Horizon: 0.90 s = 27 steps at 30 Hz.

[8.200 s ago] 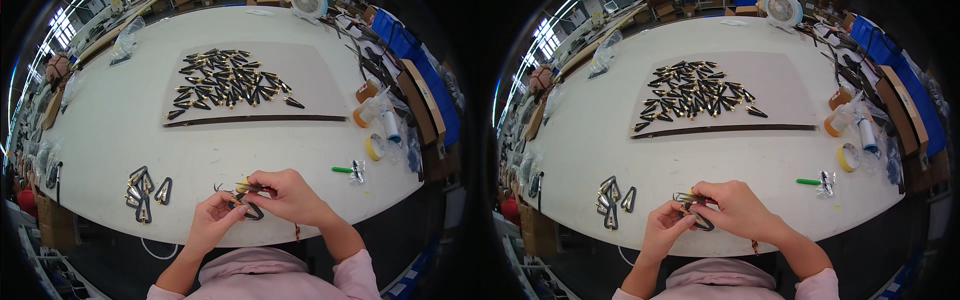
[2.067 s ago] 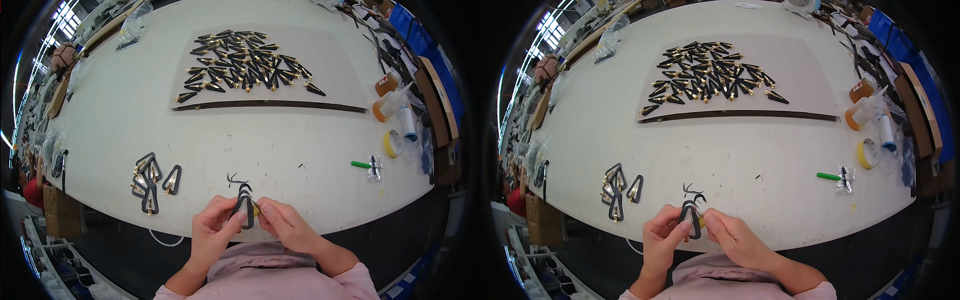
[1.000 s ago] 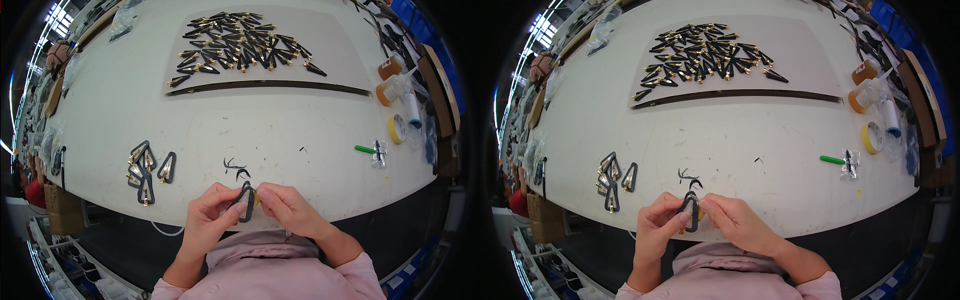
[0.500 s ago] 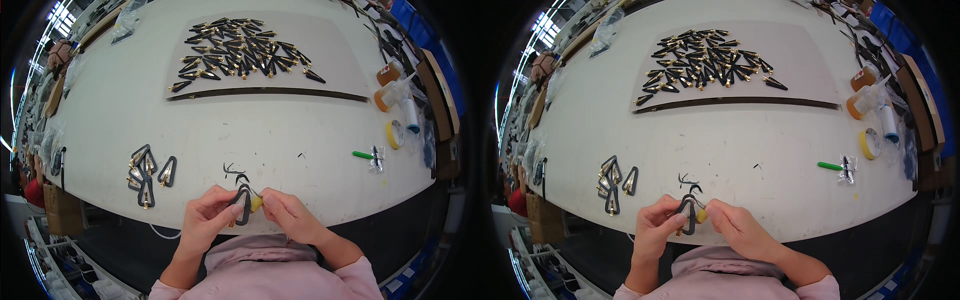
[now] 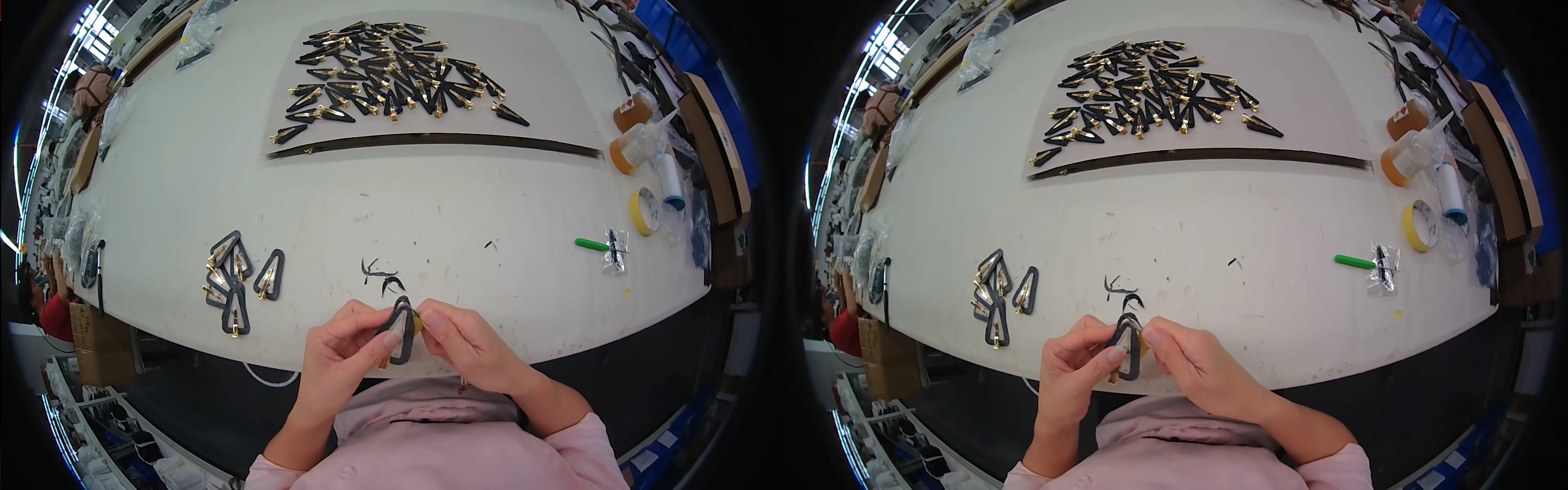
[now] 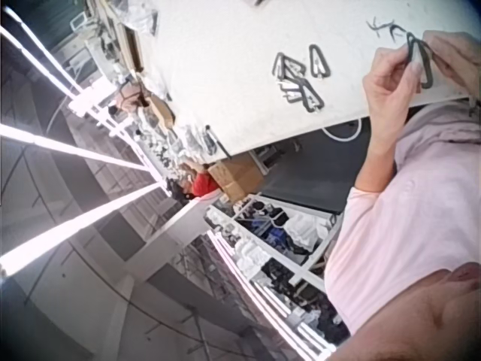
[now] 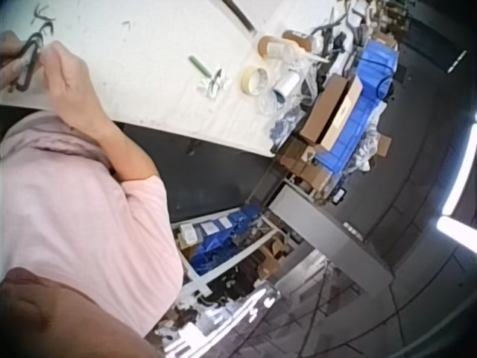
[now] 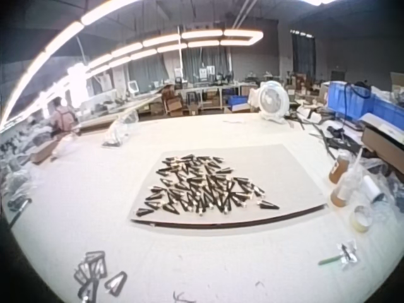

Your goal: The person trims excess material from small black triangular leather components using handheld nippers.

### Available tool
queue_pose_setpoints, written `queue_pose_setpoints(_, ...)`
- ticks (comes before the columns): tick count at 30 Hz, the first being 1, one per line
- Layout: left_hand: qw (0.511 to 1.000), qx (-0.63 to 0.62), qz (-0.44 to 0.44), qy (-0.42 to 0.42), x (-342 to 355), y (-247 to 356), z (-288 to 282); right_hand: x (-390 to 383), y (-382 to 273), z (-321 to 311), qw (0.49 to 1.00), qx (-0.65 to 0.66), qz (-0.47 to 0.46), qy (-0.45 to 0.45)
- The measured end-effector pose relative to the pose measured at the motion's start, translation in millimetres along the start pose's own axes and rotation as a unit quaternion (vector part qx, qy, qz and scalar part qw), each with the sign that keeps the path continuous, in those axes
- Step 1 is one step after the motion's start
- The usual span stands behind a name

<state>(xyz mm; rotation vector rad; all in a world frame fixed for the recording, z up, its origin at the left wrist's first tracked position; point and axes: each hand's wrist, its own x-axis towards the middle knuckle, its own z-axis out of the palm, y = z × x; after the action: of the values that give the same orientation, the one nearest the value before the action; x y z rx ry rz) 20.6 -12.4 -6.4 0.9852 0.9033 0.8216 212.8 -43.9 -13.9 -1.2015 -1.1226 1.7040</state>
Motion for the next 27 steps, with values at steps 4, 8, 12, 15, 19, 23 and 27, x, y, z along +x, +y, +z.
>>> queue_pose_setpoints(4,1.0,0.002,-0.001,0.001,-1,0,0,-1,0,0,1.0,-0.004,0.005,-0.001)
queue_pose_setpoints(8,1.0,-0.008,-0.002,-0.002,0,-1,0,0,1,-1,1.0,0.002,0.004,-0.001)
queue_pose_setpoints(12,1.0,-0.005,-0.002,-0.001,1,-2,-1,1,3,-1,1.0,0.007,0.005,0.001)
queue_pose_setpoints(15,1.0,-0.005,-0.002,-0.006,2,-1,-1,3,5,-5,1.0,0.006,0.007,-0.001)
queue_pose_setpoints(19,0.999,0.005,0.011,-0.039,3,0,-8,4,-3,-16,0.999,-0.031,0.007,0.033)
queue_pose_setpoints(23,1.0,0.004,-0.002,0.013,5,6,-10,5,-23,-27,0.988,-0.123,-0.031,0.089)
queue_pose_setpoints(27,0.994,0.072,0.002,0.082,6,21,-14,9,-42,-23,0.935,-0.325,-0.093,0.108)
